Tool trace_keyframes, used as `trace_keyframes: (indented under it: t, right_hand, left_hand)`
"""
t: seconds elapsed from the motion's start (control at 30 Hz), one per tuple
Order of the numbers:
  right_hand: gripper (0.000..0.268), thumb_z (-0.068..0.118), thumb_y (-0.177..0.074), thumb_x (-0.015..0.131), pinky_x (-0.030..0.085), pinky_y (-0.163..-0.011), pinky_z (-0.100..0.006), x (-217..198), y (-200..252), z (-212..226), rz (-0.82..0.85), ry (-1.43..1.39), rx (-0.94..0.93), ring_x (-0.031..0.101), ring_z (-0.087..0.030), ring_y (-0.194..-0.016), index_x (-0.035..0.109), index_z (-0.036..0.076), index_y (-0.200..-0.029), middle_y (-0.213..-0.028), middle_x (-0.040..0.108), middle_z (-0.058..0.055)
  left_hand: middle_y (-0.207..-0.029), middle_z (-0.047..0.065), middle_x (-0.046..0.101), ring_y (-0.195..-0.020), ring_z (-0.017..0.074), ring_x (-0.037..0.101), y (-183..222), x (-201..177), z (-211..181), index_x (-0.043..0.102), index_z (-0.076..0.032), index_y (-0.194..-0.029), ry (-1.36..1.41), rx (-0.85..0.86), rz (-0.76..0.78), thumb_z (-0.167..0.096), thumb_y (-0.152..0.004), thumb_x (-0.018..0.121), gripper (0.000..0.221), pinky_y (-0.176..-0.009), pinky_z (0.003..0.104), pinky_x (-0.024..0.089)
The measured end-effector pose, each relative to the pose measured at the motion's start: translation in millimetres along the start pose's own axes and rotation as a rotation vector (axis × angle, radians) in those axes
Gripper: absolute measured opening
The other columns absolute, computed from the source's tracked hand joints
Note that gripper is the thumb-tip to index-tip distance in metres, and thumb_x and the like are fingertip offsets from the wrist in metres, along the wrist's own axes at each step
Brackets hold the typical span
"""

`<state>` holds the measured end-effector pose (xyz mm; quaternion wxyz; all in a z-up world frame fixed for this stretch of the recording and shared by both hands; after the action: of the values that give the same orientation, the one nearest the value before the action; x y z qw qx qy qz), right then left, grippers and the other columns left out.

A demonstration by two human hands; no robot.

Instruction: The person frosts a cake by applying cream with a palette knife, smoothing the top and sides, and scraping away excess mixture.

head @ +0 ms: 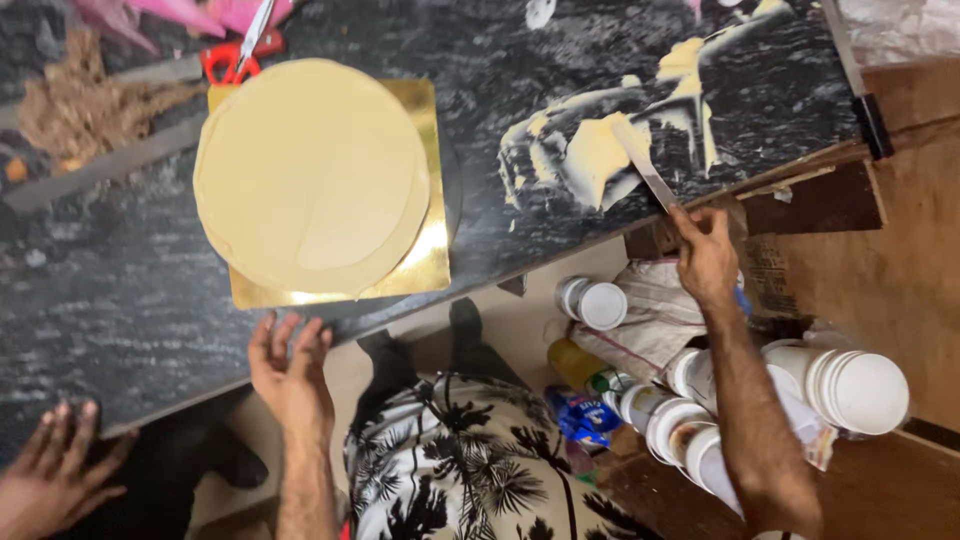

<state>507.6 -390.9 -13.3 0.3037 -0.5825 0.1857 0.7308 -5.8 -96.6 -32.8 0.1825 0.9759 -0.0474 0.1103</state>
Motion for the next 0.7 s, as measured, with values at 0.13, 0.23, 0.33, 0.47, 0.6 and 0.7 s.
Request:
trace_keyframes:
  t: [0.13, 0.23, 0.33, 0.47, 0.6, 0.7]
  right_hand:
    - [0.04, 0.003, -0.102, 0.061, 0.053, -0.084, -0.041, 21, 22, -11, 0.034, -0.154, -0.194, 0.06, -0.029, -0.1, 0.067, 0.01, -0.141, -0.114, 0.057, -0.015]
    - [0.045, 0.002, -0.103, 0.056, 0.049, -0.067, -0.036, 45, 45, -2, 0.232, -0.567, 0.124, 0.054, -0.019, -0.074, 0.06, 0.004, -0.148, -0.096, 0.054, -0.012]
    - [0.051, 0.003, -0.099, 0.06, 0.049, -0.057, -0.029, 48, 73, 40, 0.443, -1.349, 0.618, 0.057, -0.015, -0.064, 0.053, 0.0, -0.15, -0.09, 0.063, -0.009]
    - [0.06, 0.004, -0.094, 0.062, 0.055, -0.061, -0.035, -51, 68, 91, 0.42, -1.26, 0.662, 0.067, -0.024, -0.073, 0.046, -0.003, -0.151, -0.107, 0.07, -0.024]
    - [0.062, -0.002, -0.086, 0.057, 0.062, -0.079, -0.051, -195, 17, 164, 0.518, -0.87, 0.578, 0.072, -0.041, -0.097, 0.044, 0.003, -0.146, -0.127, 0.063, -0.032]
    - [0.06, 0.002, -0.089, 0.057, 0.06, -0.081, -0.05, -245, -27, 230, 0.56, -0.607, 0.511, 0.07, -0.039, -0.098, 0.044, 0.006, -0.147, -0.126, 0.064, -0.03]
  left_hand:
    - [-0.139, 0.013, 0.051, -0.12, 0.0298, 0.065, -3, 11, -14, 0.04, -0.009, -0.149, 0.185, -0.109, -0.003, 0.012, -0.086, 0.049, 0.067, -0.104, 0.051, 0.055]
    - [-0.135, 0.012, 0.052, -0.112, 0.0288, 0.063, -3, 17, -15, 0.039, -0.012, -0.15, 0.306, -0.145, 0.056, 0.015, -0.084, 0.048, 0.072, -0.105, 0.054, 0.055]
    - [-0.132, 0.011, 0.053, -0.111, 0.0295, 0.064, -9, 13, -19, 0.041, -0.01, -0.146, 0.411, -0.204, 0.099, 0.012, -0.089, 0.054, 0.062, -0.104, 0.055, 0.056]
    - [-0.125, 0.01, 0.057, -0.11, 0.0255, 0.065, -28, 12, -24, 0.043, -0.009, -0.143, 0.396, -0.305, 0.161, -0.002, -0.093, 0.061, 0.054, -0.102, 0.049, 0.056]
    - [-0.124, 0.01, 0.06, -0.103, 0.0206, 0.061, -50, 26, -23, 0.047, -0.006, -0.143, 0.358, -0.354, 0.145, -0.028, -0.102, 0.062, 0.049, -0.095, 0.043, 0.057]
    - [-0.127, 0.005, 0.062, -0.109, 0.0135, 0.065, -54, 38, -12, 0.047, -0.008, -0.141, 0.417, -0.45, 0.226, -0.038, -0.1, 0.055, 0.052, -0.088, 0.034, 0.058]
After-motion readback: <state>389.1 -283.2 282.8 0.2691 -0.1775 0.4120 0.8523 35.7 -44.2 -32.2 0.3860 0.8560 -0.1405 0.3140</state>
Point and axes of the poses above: each hand's wrist, its own y-axis away from the middle knuckle, its own x-axis out of the palm, z = x × y, the point moved 3 cm from there along -y, towards the middle knuckle
